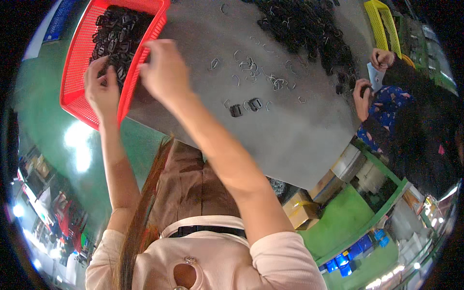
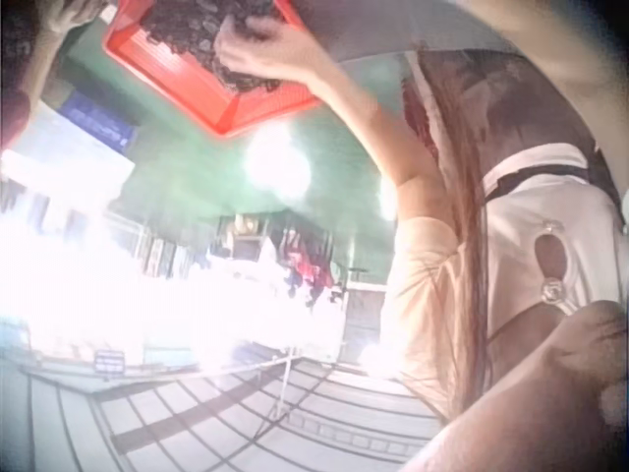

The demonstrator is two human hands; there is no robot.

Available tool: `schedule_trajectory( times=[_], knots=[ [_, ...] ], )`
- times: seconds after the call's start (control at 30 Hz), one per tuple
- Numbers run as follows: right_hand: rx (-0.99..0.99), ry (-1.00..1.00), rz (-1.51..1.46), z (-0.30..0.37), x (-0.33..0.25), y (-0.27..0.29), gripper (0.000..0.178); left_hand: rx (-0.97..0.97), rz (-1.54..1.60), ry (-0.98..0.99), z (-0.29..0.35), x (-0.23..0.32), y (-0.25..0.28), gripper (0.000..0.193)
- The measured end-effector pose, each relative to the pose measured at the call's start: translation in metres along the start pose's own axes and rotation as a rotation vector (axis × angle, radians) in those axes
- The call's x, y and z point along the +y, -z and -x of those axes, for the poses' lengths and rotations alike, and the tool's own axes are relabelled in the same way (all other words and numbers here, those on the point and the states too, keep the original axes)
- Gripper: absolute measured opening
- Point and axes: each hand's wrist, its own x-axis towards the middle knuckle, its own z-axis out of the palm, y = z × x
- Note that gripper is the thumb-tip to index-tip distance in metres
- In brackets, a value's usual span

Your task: The person sorts through a pile of black plastic buckles and metal rings on a table, placing the buckles into a red basket.

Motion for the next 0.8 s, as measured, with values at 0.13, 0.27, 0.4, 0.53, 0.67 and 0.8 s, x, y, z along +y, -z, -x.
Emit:
schedule_trajectory(
  times=[0.13,0.27,0.4,0.53,0.67,0.8],
  knots=[
    [0.083,-0.348,0.124,0.067,0.106,0.096,0.031,-0.286,0.157,-0.222,0.051,0.054,-0.05,0.019],
    [-0.047,-0.575,0.575,0.123,0.147,0.13,0.039,-0.684,0.126,-0.354,0.136,0.089,-0.106,0.022],
    [-0.059,-0.593,0.57,0.136,0.165,0.121,0.048,-0.864,-0.172,-0.327,0.173,0.101,-0.146,0.03],
    [-0.107,-0.714,0.431,0.13,0.167,0.126,0.032,-0.98,-0.209,-0.308,0.17,0.104,-0.158,0.029],
    [0.01,-0.795,-0.22,0.146,0.189,0.149,0.019,-1.072,0.047,-0.069,0.148,0.107,-0.154,0.021],
    [0.237,-0.841,0.045,0.161,0.195,0.169,0.019,-0.865,0.284,0.042,0.125,0.098,-0.158,0.021]
  ],
)
